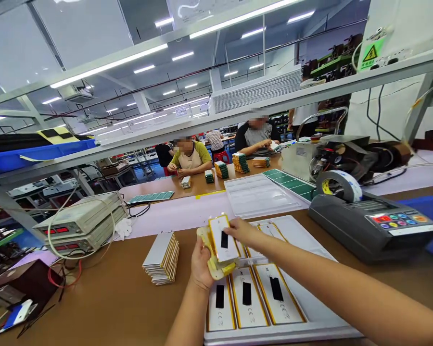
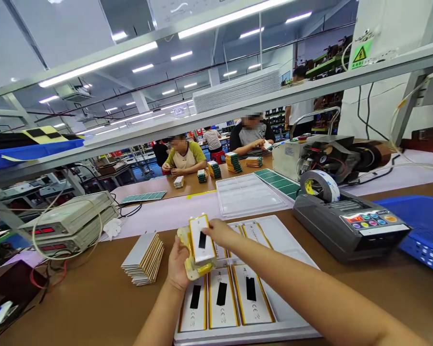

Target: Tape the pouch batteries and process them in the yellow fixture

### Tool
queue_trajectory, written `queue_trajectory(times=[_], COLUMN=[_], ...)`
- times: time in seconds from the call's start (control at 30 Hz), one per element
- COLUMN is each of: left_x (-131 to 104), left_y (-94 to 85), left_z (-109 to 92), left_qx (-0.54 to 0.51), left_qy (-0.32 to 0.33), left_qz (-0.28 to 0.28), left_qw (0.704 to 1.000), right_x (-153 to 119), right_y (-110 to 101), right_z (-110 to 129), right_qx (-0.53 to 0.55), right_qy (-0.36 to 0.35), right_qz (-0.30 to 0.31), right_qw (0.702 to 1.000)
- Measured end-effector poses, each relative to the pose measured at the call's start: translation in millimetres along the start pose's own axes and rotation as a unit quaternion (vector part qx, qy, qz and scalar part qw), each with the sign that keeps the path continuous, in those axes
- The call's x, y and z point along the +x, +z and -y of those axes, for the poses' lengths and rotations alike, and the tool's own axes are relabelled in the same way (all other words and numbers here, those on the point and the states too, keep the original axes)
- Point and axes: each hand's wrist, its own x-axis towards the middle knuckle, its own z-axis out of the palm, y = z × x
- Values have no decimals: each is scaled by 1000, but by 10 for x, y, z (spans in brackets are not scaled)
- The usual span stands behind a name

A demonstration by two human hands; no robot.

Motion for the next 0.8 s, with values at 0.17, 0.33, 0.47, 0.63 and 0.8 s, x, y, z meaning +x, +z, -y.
queue_trajectory(times=[0.17, 0.33, 0.47, 0.63, 0.8], left_x=[-50, -26, 27, 42, 28], left_y=[-106, -162, -166, -81, -79], left_z=[-30, -47, -43, -56, -57], left_qx=[-26, -47, -55, -50, -48], left_qy=[9, 26, 26, 24, 21], left_qz=[-34, -43, -111, -193, -192], left_qw=[999, 998, 992, 980, 980], right_x=[65, 22, -102, -135, -57], right_y=[74, -645, -1037, -1045, -1043], right_z=[65, -391, -791, -1038, -1143], right_qx=[-290, -446, -508, -511, -444], right_qy=[31, 107, 134, 119, 134], right_qz=[-4, -24, -14, 4, 12], right_qw=[957, 888, 851, 851, 886])
